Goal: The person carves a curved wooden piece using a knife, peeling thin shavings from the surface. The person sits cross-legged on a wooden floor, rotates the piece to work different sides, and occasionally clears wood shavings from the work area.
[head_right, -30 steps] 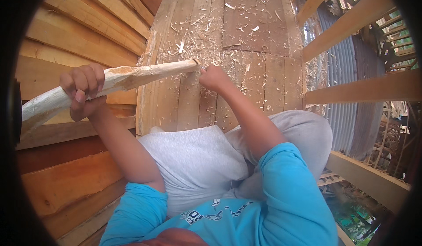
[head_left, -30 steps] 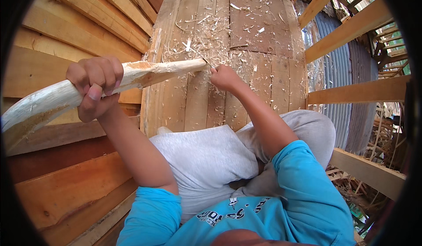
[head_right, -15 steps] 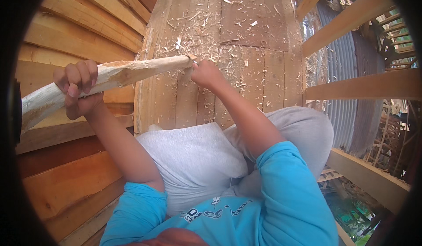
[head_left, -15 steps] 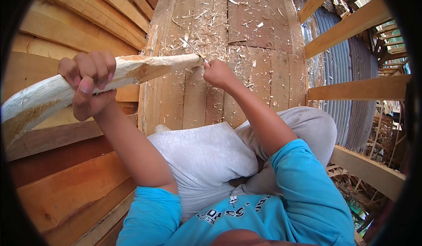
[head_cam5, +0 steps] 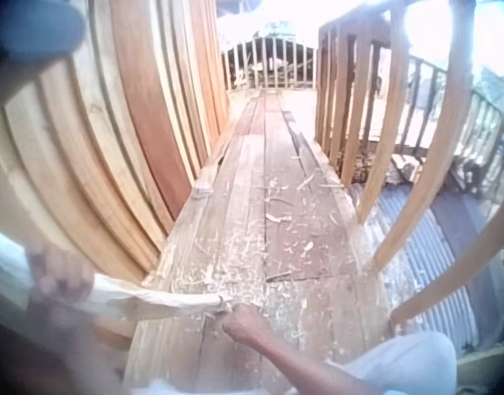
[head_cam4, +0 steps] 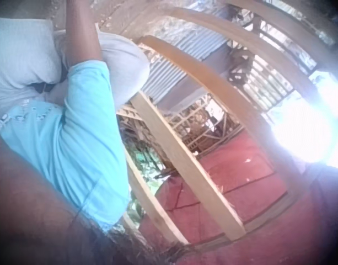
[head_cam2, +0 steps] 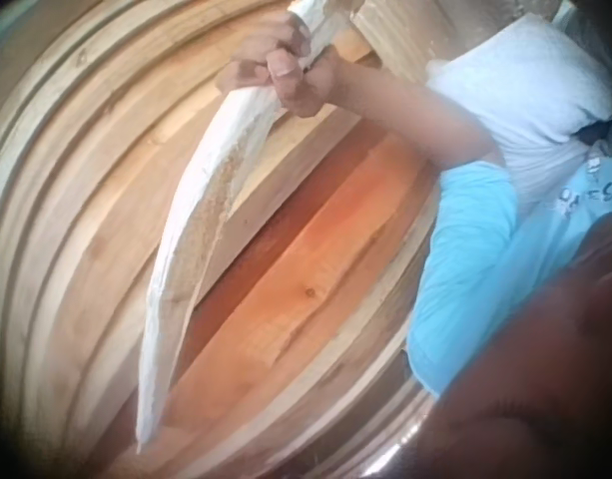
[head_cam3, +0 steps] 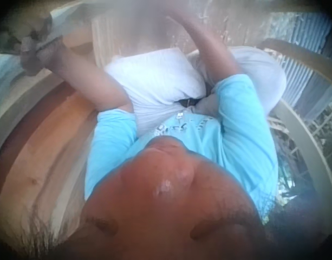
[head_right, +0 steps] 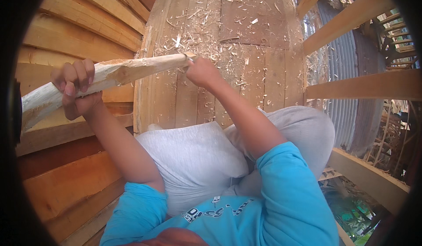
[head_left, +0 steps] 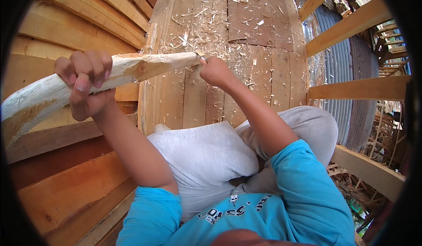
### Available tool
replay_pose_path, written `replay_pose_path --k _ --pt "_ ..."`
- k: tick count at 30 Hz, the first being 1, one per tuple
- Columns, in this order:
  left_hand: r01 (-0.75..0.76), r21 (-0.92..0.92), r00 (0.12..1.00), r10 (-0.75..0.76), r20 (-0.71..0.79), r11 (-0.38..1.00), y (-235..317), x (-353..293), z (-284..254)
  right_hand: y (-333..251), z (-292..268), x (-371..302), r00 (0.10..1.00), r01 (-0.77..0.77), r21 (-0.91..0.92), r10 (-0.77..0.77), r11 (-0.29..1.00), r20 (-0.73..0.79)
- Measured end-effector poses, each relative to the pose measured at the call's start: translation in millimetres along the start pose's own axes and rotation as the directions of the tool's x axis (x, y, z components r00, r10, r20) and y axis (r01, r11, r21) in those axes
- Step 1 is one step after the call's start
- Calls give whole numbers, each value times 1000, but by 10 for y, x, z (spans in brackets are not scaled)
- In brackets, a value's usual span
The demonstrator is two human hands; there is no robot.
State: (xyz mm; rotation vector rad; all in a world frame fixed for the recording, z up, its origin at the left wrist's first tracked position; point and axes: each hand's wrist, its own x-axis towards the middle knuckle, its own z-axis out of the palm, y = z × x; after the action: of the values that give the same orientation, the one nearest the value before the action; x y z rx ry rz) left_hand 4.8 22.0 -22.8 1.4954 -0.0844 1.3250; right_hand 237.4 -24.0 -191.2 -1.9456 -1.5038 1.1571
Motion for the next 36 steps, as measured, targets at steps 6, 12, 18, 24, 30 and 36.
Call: replay_pose_path --k 6,12,18,24,30,36 --pt "28 79 983 -13 -185 997 1 3 73 -280 112 -151 988 121 57 -115 991 -102" --pt "48 213 913 43 -405 976 -27 124 173 -204 244 -59 990 101 30 -97 994 -106" --pt "86 290 816 99 -569 953 -100 197 353 -76 381 55 975 134 114 -111 984 -191" --pt "91 284 802 99 -589 955 -92 145 443 -359 210 -164 933 330 93 -310 939 -180" --pt "81 320 756 151 -637 944 -100 154 441 -331 307 -124 962 249 85 -235 965 -141" --pt "65 307 758 154 -634 949 -135 203 425 -41 268 68 980 182 185 -163 966 -116"
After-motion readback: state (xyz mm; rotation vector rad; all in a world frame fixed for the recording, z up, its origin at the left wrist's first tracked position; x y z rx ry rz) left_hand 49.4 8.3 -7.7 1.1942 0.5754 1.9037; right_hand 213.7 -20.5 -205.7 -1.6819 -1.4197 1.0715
